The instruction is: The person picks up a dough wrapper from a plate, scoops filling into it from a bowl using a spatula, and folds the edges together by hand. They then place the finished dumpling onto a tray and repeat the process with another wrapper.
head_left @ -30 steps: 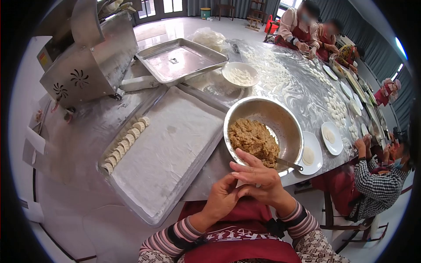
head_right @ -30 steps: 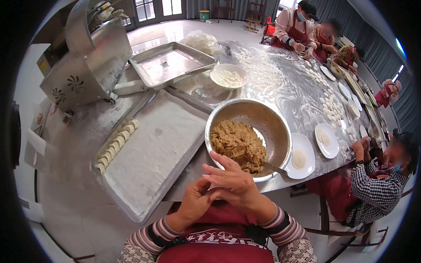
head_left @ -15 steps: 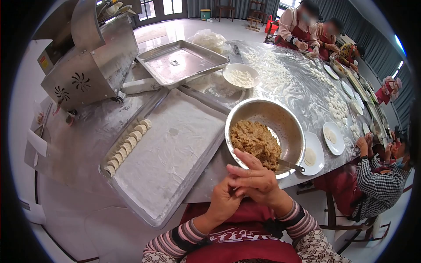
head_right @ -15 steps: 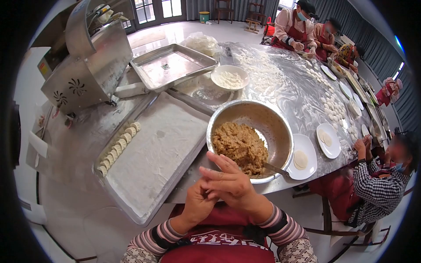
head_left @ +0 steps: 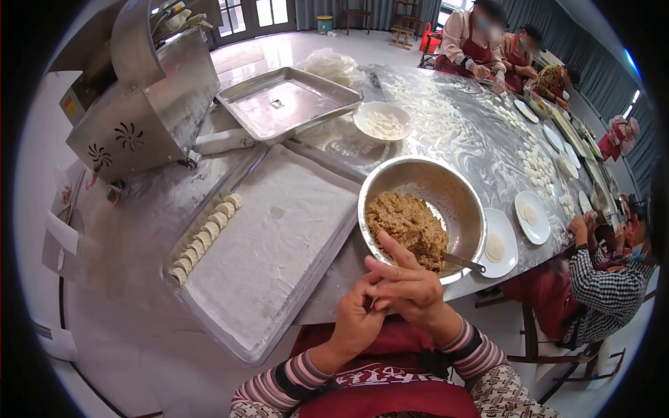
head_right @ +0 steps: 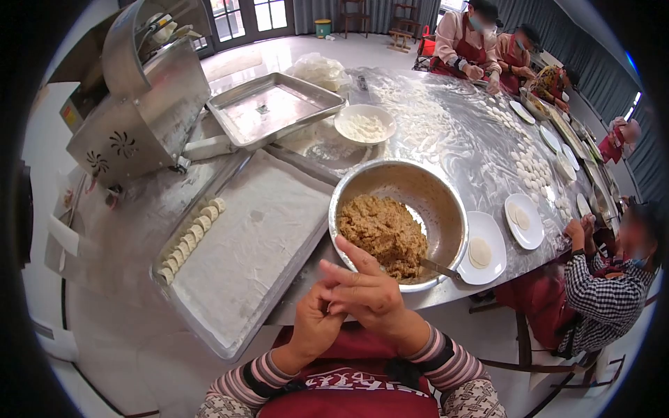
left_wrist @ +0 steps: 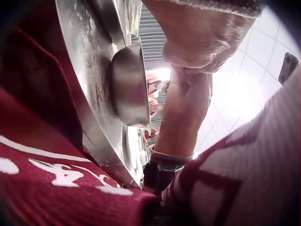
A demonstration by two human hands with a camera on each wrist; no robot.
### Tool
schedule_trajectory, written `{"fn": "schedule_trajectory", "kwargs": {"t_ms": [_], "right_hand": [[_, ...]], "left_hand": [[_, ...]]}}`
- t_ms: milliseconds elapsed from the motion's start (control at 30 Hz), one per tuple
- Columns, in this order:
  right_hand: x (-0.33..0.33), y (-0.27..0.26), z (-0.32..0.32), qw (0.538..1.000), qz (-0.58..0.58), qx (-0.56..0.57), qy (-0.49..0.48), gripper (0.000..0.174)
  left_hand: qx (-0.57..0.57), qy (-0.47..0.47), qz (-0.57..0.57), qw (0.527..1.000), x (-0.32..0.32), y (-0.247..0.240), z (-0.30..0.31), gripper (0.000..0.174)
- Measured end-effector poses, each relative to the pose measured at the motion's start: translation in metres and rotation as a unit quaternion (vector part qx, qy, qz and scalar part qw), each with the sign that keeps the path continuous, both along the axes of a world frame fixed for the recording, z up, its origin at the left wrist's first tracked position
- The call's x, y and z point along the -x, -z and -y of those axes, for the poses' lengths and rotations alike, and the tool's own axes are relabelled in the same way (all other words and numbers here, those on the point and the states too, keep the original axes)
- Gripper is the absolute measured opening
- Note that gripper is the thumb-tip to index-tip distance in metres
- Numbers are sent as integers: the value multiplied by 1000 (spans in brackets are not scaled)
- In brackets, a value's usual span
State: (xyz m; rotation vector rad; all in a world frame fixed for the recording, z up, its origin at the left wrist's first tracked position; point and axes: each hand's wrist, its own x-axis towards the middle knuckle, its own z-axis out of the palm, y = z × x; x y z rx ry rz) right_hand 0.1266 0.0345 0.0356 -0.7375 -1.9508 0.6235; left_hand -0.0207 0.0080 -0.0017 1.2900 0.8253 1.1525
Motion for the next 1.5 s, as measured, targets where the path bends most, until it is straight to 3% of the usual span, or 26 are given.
{"fn": "schedule_trajectory", "kwargs": {"t_ms": [67,167,300,467,533,600,767,867,1033,1267,1367,1500], "right_hand": [[1,-2,3,998,-38,45,15,28],[-1,-1,4,996,-67,55,34,29],[-5,9,0,999,-38,-13,15,29],[-3,9,1,999,-25,-28,9,28],[2,1,4,991,-117,44,41,27],[1,0,4,992,-115,33,43,28],[-5,11,1,996,-86,-17,30,29],[-6,14,2,995,-95,-13,27,28],[0,2,7,987,-118,5,107,24],[-5,20,5,991,-108,-44,69,28],[-2,21,6,991,-92,-48,80,29],[2,13,8,981,-134,-22,136,28]], "left_hand": [[19,-4,126,992,-5,-3,1,39],[13,2,88,996,-3,-4,-1,38],[34,22,115,993,-2,-13,0,44],[46,29,76,996,-1,-13,-3,37],[22,30,55,998,-1,-14,-4,38],[3,31,35,999,-2,-16,-4,39],[51,20,104,993,-10,-22,0,42],[70,44,86,993,-8,-23,-1,41],[50,24,71,996,-10,-20,-2,40],[52,22,80,995,-12,-16,1,40],[103,25,138,985,-14,-16,1,40],[75,8,150,986,-16,-17,0,39]]}}
